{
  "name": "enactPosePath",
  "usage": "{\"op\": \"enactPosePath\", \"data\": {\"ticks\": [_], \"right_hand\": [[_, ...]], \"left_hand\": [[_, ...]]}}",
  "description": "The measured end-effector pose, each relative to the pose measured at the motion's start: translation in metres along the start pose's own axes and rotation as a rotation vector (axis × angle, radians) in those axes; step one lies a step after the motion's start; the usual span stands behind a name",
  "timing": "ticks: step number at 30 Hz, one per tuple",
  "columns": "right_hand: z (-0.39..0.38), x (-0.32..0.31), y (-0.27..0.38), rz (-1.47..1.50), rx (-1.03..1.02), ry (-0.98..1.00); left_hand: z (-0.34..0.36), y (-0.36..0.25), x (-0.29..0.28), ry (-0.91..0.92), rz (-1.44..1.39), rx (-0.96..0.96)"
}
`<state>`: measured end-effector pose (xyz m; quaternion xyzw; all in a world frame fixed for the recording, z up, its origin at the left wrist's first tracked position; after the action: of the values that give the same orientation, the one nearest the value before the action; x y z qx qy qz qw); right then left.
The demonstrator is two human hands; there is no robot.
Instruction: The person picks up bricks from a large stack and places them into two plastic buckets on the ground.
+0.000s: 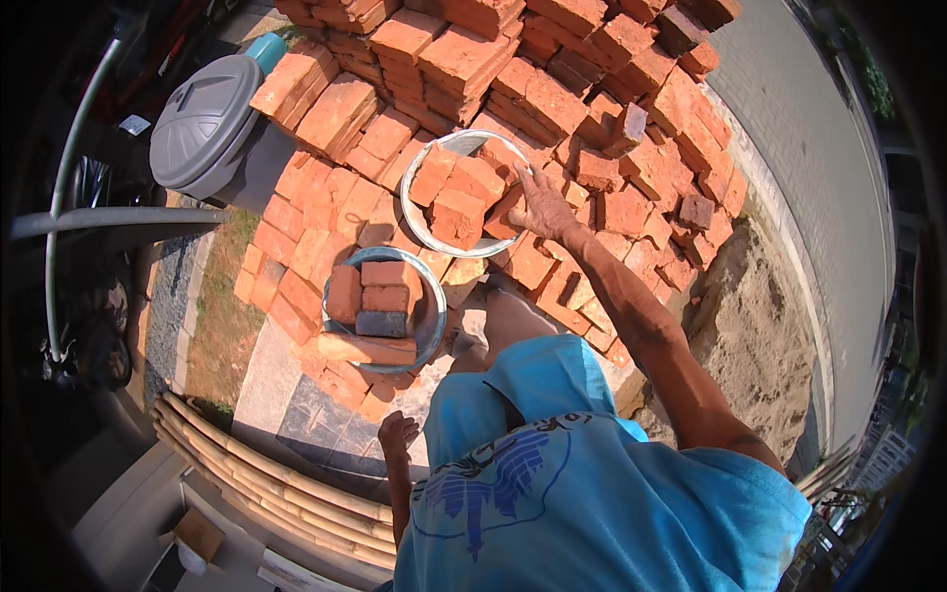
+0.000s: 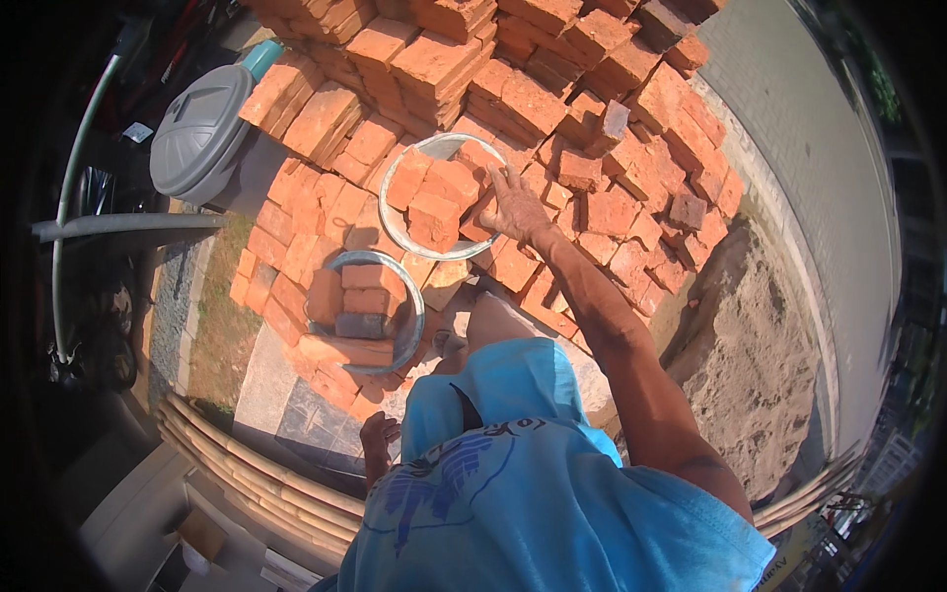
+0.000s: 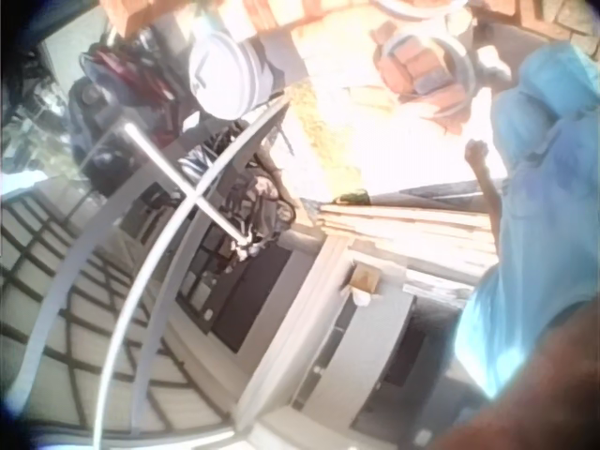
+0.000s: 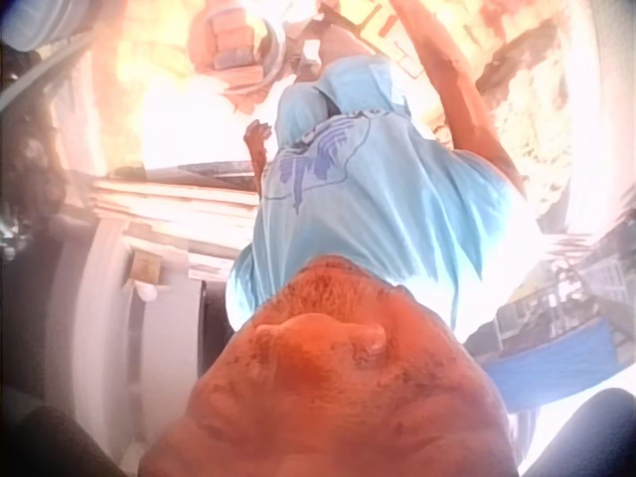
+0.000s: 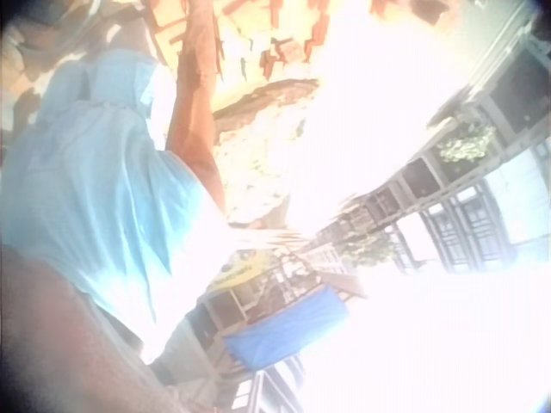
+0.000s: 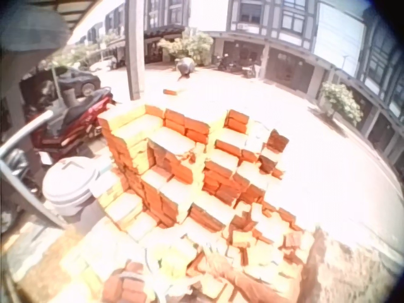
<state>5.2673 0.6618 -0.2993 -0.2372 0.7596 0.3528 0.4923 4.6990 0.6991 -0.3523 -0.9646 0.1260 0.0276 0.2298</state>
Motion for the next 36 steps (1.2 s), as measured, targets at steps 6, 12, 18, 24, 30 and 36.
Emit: {"op": "enactPosePath", "data": {"ticks": [6,12,18,24,30,36], "right_hand": [[-0.010,0.024,0.017,-0.079,0.023,-0.111],[0.007,0.027,-0.009,-0.035,0.017,-0.065],[0.020,0.026,-0.014,0.057,0.009,0.036],[0.012,0.039,-0.015,0.093,-0.006,-0.021],[0.016,0.032,-0.013,0.137,-0.015,0.004],[0.018,0.028,-0.015,0.050,0.057,0.112]], "left_hand": [[0.010,-0.008,0.001,0.032,0.001,0.073],[0.015,-0.026,0.013,0.020,0.011,0.102],[0.000,-0.023,0.012,-0.003,-0.041,0.096],[0.000,0.023,-0.008,-0.039,-0.095,0.052],[0.010,0.047,-0.005,-0.064,-0.142,-0.005],[-0.006,0.040,0.007,-0.108,-0.189,0.007]]}}
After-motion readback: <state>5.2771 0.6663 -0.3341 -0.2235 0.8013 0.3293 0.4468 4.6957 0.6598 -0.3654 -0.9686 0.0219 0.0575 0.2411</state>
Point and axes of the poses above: each hand's wrist, its own z-axis towards the middle knuckle, its own x-axis out of the palm, y = z × x, the point moved 2 cm from there along z, towards the middle knuckle, and after that the axes turned 10 degrees about -z, right-handed, at the moved point
